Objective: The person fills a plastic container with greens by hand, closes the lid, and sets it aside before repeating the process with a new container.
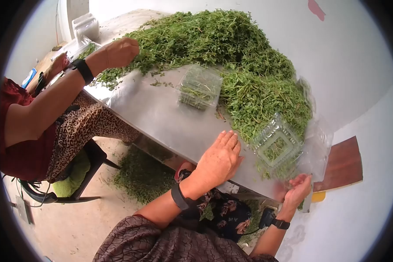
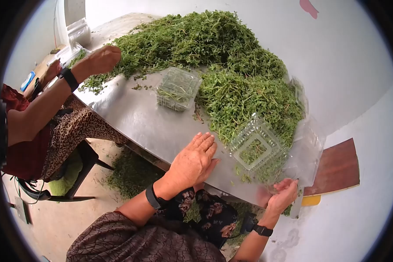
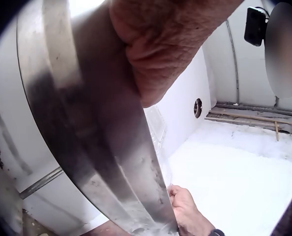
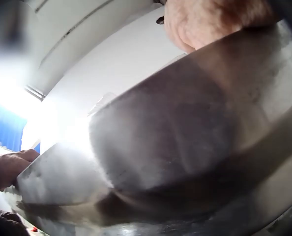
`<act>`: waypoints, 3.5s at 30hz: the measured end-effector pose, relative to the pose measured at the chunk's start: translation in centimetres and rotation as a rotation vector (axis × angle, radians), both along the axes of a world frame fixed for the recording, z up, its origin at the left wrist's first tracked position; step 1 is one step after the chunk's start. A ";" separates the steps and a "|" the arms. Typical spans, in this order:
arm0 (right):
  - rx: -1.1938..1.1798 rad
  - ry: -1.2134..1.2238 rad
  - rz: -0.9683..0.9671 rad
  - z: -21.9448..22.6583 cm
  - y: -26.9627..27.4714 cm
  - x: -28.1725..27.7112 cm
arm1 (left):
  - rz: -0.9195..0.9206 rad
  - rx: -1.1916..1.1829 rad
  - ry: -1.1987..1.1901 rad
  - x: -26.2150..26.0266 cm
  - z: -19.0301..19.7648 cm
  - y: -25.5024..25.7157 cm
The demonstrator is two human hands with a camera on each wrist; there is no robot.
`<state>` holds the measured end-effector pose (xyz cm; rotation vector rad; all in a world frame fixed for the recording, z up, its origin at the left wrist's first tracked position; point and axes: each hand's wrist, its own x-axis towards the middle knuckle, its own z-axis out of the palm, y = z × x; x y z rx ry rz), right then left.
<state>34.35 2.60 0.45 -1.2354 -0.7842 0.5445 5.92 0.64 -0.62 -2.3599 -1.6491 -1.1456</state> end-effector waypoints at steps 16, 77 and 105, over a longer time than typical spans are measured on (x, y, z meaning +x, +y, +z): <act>-0.030 -0.026 0.001 0.0 0.2 0.5 | -0.103 -0.033 -0.050 -0.6 0.7 -0.3; 0.046 0.076 0.153 -0.2 0.9 -0.6 | 0.191 -0.026 -0.234 -9.0 0.9 4.5; 0.169 -0.520 0.346 13.2 -2.4 -11.6 | 0.122 -0.069 -0.106 -8.0 -0.1 2.2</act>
